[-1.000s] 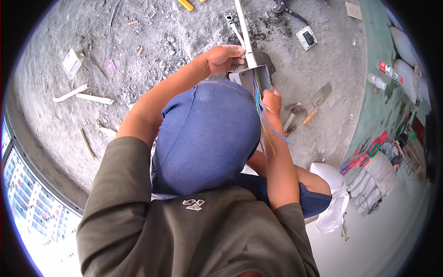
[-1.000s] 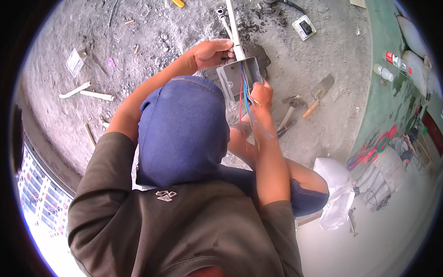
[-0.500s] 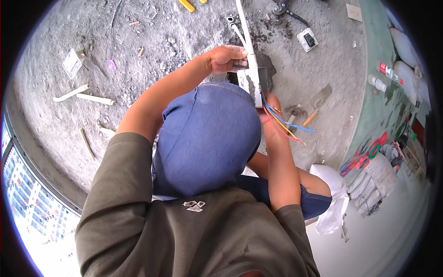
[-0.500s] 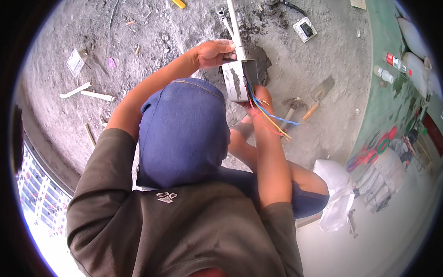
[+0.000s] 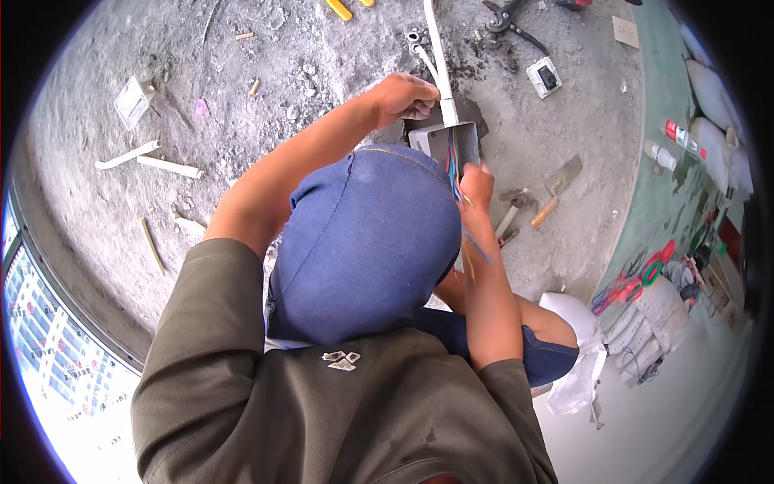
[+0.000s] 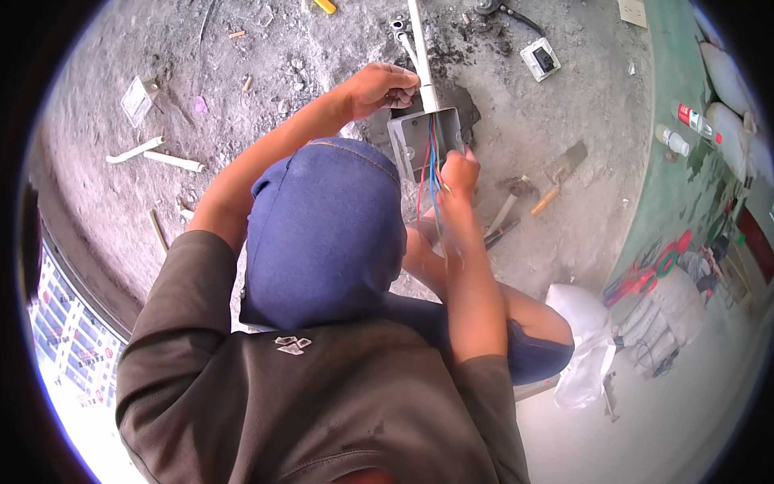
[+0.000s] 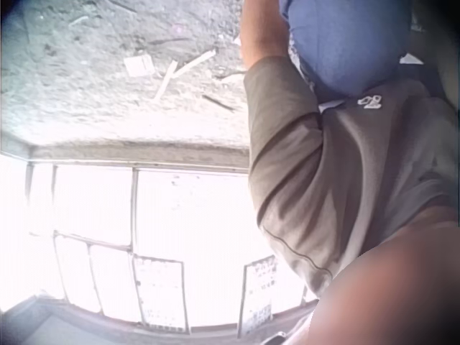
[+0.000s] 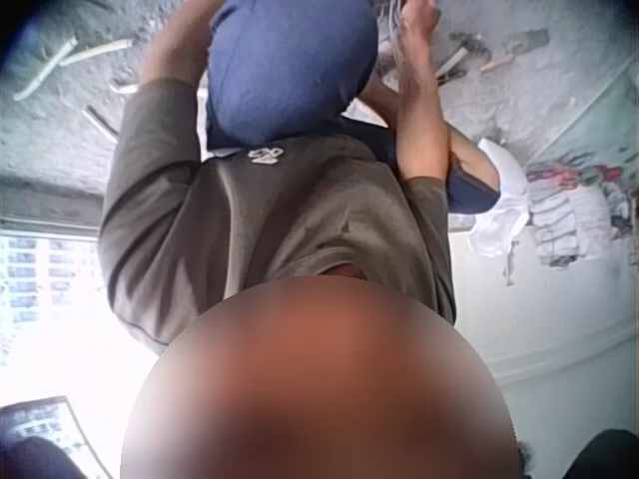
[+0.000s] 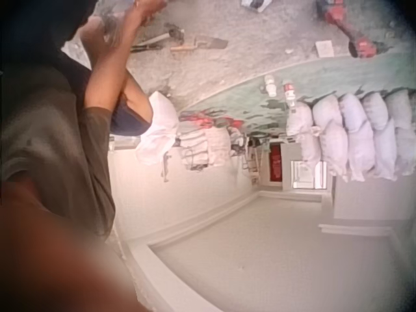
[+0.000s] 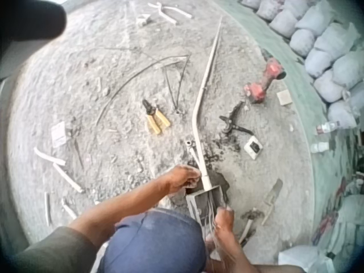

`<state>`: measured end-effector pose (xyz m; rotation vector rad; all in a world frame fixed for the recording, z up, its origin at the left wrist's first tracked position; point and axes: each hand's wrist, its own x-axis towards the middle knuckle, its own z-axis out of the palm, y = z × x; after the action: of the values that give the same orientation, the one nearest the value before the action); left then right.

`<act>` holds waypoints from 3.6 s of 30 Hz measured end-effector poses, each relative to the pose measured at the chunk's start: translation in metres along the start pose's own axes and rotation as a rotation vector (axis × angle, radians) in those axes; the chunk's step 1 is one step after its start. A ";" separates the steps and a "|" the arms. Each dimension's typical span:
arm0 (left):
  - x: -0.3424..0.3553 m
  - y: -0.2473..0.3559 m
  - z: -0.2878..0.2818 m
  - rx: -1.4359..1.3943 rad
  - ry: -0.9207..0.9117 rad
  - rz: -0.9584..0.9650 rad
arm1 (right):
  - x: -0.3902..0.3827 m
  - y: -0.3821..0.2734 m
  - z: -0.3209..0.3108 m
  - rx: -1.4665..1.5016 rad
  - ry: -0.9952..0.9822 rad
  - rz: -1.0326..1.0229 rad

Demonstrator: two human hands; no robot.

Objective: Installing electrical wires into a metal junction box on a concrete floor.

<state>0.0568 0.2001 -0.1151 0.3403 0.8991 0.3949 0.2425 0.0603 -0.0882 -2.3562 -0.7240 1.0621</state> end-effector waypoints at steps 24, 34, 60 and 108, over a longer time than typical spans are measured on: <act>-0.009 0.008 0.014 0.175 0.223 0.057 | -0.017 -0.032 0.010 0.039 0.142 -0.129; -0.001 0.024 0.022 0.241 0.230 -0.081 | -0.037 -0.058 0.006 0.239 0.038 -0.022; 0.019 0.029 0.019 0.195 0.183 -0.303 | -0.032 -0.069 0.012 0.291 0.183 -0.139; 0.029 0.018 0.039 -0.032 0.172 -0.223 | -0.013 -0.043 0.000 0.063 0.314 -0.490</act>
<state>0.1006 0.2249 -0.1040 0.1756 1.0862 0.2345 0.2231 0.0851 -0.0557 -2.0656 -1.0510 0.4860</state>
